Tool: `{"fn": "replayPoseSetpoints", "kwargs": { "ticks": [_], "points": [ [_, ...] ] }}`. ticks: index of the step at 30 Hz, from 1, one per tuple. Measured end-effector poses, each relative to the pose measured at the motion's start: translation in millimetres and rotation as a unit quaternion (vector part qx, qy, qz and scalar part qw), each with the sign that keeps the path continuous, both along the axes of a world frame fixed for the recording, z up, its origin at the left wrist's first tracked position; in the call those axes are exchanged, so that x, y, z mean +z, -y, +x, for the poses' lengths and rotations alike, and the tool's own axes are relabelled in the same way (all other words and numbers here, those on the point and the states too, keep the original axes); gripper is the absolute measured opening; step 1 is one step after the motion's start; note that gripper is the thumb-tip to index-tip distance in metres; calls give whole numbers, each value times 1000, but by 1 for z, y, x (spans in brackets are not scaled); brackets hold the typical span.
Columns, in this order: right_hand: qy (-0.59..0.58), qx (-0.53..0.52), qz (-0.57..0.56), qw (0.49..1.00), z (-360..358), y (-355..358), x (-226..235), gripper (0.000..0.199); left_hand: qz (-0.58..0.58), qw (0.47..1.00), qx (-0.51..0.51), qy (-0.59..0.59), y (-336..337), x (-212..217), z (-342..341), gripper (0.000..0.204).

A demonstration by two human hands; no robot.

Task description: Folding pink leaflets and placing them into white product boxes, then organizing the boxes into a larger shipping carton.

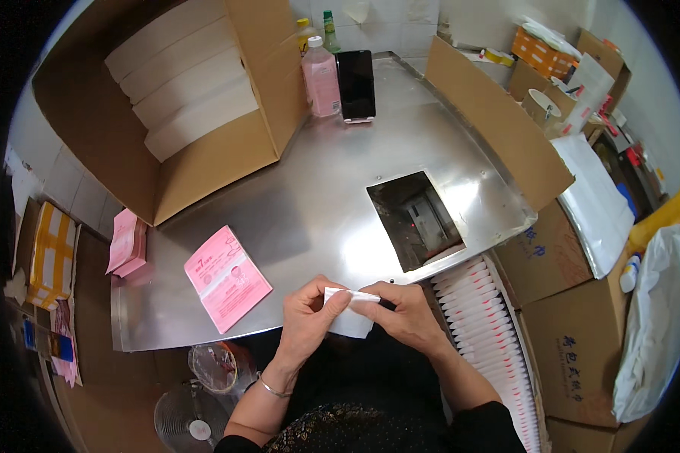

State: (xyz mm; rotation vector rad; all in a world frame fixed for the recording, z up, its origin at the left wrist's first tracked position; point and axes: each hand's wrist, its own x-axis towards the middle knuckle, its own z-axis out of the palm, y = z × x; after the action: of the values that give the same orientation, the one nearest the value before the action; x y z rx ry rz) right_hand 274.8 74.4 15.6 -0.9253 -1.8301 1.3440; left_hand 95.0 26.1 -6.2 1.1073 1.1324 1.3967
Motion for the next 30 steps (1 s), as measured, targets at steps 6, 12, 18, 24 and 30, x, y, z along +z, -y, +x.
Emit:
{"fn": "replayPoseSetpoints", "kwargs": {
  "ticks": [6, 12, 18, 24, 30],
  "points": [
    [-215, 11, -240, 947, -7, 4, -23, 22, -43, 965, -33, 256, 6, -3, 4, 14],
    [-192, -59, -216, 955, -10, 2, -32, 22, -60, 990, -3, 129, 9, -1, -4, 18],
    [-180, -58, -201, 961, -19, 11, -33, 21, -61, 994, -5, 86, 9, -9, -7, 14],
    [-198, -80, -263, 941, -21, 14, -23, 25, -33, 986, -16, 163, 10, -24, -5, 16],
    [-171, -106, -222, 954, -23, 19, -24, 25, -71, 992, 1, 106, 12, -16, 1, 24]
  ]
}}
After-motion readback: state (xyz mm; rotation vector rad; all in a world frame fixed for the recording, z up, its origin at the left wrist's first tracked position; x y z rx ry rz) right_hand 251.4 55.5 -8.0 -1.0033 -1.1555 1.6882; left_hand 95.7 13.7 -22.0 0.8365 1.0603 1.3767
